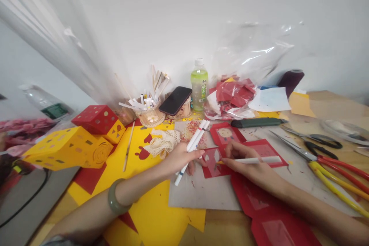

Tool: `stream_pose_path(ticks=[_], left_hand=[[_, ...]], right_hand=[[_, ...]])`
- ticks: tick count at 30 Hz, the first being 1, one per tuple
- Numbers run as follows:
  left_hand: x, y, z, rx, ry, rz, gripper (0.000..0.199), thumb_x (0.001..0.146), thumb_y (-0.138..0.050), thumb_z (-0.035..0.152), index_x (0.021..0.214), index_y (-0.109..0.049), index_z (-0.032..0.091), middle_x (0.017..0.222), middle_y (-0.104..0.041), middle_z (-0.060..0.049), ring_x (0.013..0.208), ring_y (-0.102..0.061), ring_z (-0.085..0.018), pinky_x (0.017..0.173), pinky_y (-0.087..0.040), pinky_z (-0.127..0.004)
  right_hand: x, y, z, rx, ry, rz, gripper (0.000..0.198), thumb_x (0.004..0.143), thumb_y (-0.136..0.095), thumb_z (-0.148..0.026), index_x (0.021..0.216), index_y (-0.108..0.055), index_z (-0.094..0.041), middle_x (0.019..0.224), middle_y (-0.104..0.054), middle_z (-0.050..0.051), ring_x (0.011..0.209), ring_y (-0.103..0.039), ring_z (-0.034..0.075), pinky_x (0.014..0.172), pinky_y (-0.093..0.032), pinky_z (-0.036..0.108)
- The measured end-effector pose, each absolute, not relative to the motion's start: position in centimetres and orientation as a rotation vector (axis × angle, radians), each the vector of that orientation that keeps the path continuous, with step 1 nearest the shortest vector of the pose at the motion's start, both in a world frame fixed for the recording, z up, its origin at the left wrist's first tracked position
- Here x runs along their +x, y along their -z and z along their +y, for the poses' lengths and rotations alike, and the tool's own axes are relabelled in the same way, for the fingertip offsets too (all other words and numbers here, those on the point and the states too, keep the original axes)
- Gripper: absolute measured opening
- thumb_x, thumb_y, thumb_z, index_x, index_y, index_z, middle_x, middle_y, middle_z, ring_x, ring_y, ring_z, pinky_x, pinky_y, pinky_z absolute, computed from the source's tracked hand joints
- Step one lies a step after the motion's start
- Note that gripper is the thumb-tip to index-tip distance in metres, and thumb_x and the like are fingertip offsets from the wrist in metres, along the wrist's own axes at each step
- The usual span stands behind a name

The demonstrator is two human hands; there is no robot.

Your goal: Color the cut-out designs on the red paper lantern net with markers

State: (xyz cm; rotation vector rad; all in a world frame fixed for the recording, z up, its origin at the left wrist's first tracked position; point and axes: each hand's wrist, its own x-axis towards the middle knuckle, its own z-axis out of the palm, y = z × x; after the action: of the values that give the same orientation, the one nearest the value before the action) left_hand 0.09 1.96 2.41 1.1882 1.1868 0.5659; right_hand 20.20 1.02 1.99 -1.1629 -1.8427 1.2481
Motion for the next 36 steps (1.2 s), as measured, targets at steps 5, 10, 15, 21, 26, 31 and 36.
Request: stream_pose_path(ticks=[5,10,15,21,26,31,36], left_hand=[[0.0,-2.0,2.0,1.218,-0.583,1.205,0.029,0.07,-0.057,0.039,0.073,-0.054,0.01,0.061,-0.066,-0.005,0.03,-0.045,-0.006,0.031,-0.033,-0.017],[0.0,-1.8,2.0,1.227,-0.595,1.195,0.032,0.068,-0.058,0.041,0.072,-0.052,0.01,0.065,-0.066,-0.007,0.03,-0.046,-0.006,0.031,-0.034,-0.018],[0.0,-1.9,1.9,1.222,-0.587,1.212,0.026,0.072,-0.055,0.036,0.074,-0.052,0.01,0.061,-0.065,-0.004,0.029,-0.046,-0.006,0.03,-0.033,-0.017],[0.3,-3.0,1.7,1.195,-0.551,1.253,0.021,0.077,-0.052,0.029,0.079,-0.055,0.008,0.046,-0.058,0.002,0.027,-0.043,-0.005,0.029,-0.028,-0.015],[0.3,-2.9,1.7,1.213,-0.569,1.251,0.027,0.075,-0.054,0.034,0.078,-0.057,0.008,0.042,-0.055,0.002,0.028,-0.044,-0.006,0.031,-0.03,-0.016],[0.2,-2.6,1.8,1.248,-0.552,1.232,0.028,0.076,-0.053,0.035,0.082,-0.058,0.008,0.042,-0.055,0.002,0.029,-0.045,-0.007,0.031,-0.03,-0.016],[0.2,-2.7,1.8,1.226,-0.544,1.227,0.025,0.077,-0.051,0.03,0.087,-0.056,0.008,0.042,-0.055,0.003,0.029,-0.044,-0.007,0.031,-0.028,-0.016]], right_hand=[[20.4,-1.4,1.0,-1.191,-1.141,-1.921,0.024,0.077,-0.052,-0.031,0.062,-0.039,-0.019,0.058,-0.043,-0.004,0.054,-0.04,0.01,0.048,-0.03,0.022],[20.5,-1.1,0.9,-1.2,-1.127,-1.978,0.021,0.077,-0.052,-0.029,0.062,-0.041,-0.019,0.06,-0.046,-0.003,0.055,-0.042,0.01,0.049,-0.031,0.022],[20.5,-0.9,0.7,-1.251,-1.012,-1.989,0.023,0.078,-0.051,-0.03,0.061,-0.04,-0.019,0.058,-0.046,-0.003,0.055,-0.042,0.01,0.049,-0.03,0.022],[20.4,-0.9,0.7,-1.229,-1.011,-2.045,0.022,0.078,-0.051,-0.031,0.062,-0.042,-0.018,0.059,-0.049,-0.002,0.055,-0.043,0.01,0.05,-0.032,0.022],[20.4,-1.1,0.6,-1.244,-0.994,-2.046,0.021,0.077,-0.051,-0.03,0.062,-0.043,-0.018,0.059,-0.049,-0.002,0.055,-0.044,0.011,0.049,-0.032,0.023],[20.4,-1.2,0.5,-1.248,-0.982,-2.02,0.023,0.077,-0.051,-0.029,0.059,-0.041,-0.019,0.057,-0.047,-0.003,0.053,-0.042,0.011,0.048,-0.031,0.022],[20.3,-1.1,0.6,-1.259,-0.967,-2.025,0.022,0.078,-0.05,-0.028,0.061,-0.04,-0.019,0.057,-0.045,-0.003,0.053,-0.041,0.01,0.047,-0.03,0.022]])
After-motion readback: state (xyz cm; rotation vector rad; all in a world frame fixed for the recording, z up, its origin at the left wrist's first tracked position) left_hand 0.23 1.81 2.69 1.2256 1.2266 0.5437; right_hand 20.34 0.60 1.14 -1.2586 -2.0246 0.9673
